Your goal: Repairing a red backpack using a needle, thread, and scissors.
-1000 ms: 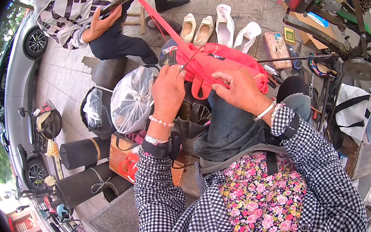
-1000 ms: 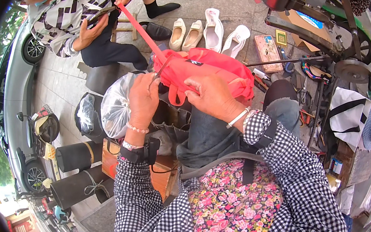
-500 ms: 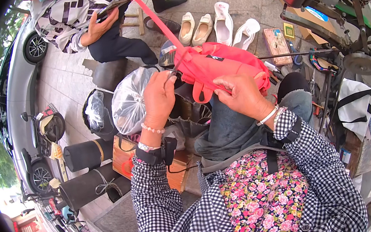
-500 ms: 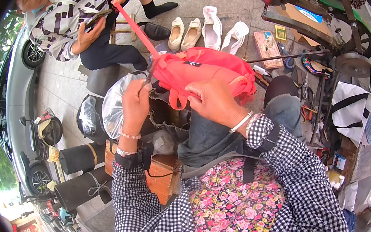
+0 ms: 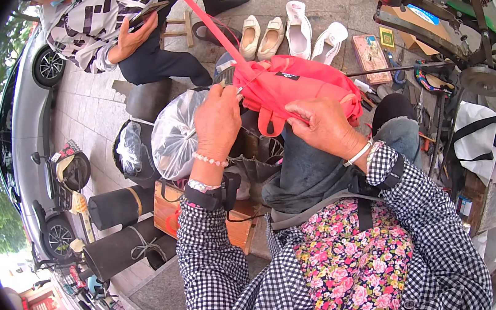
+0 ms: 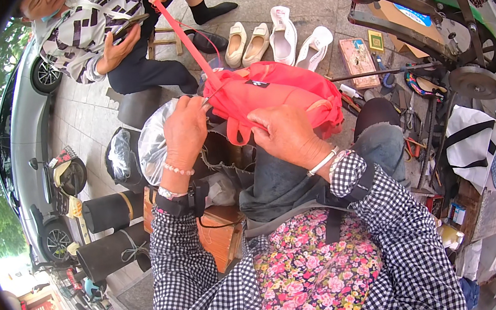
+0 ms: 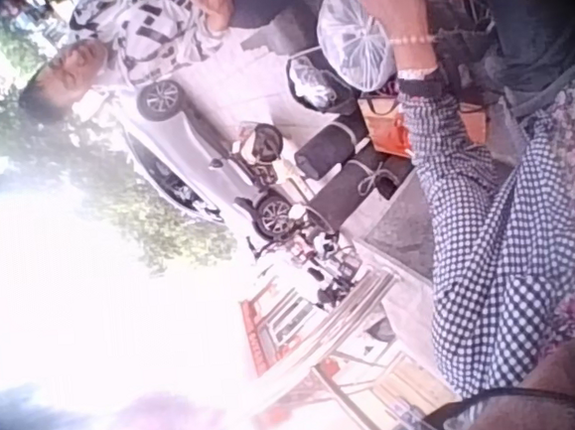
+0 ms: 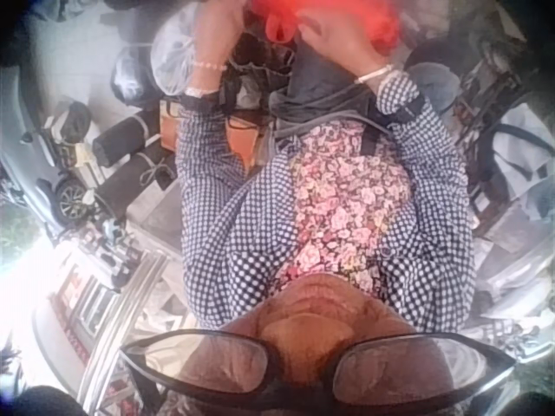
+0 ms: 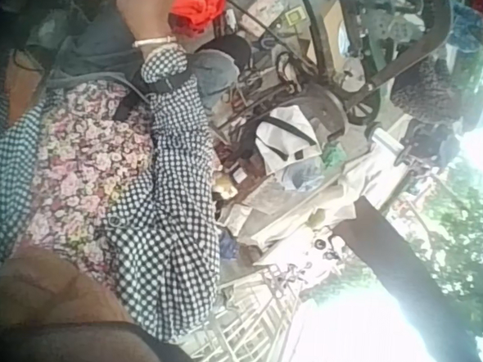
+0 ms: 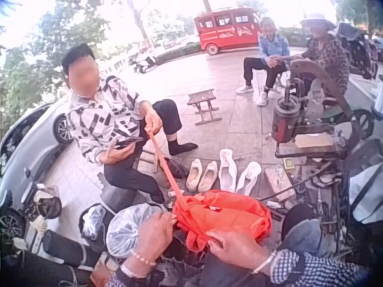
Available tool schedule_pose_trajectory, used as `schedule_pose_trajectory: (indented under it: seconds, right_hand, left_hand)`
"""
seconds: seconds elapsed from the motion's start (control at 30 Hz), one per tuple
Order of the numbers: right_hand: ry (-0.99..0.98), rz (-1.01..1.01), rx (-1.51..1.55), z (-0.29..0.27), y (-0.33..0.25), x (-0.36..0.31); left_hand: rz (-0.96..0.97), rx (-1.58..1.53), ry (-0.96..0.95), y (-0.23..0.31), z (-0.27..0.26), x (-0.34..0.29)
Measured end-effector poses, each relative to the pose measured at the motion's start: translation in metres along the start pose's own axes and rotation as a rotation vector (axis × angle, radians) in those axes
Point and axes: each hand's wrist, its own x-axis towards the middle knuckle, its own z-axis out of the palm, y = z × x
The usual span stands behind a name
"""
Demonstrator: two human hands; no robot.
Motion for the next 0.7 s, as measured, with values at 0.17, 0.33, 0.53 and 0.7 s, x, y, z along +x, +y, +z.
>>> schedule_pose_trajectory:
  seconds: [0.17, 0.33, 0.53, 0.7]
  right_hand:
    - [-0.039, -0.076, -0.084, 0.001, 0.005, -0.009]
    - [-0.039, -0.094, -0.082, -0.003, 0.001, -0.013]
    - [-0.033, -0.113, -0.099, -0.003, -0.001, -0.013]
    - [-0.027, -0.110, -0.109, -0.003, 0.000, -0.014]
  left_hand:
    - [0.053, -0.084, 0.037, -0.012, -0.002, -0.015]
    - [0.057, -0.206, 0.153, -0.013, -0.002, -0.010]
    - [0.073, -0.056, 0.084, -0.001, -0.002, -0.003]
    - [0.068, 0.119, 0.017, 0.000, -0.003, 0.002]
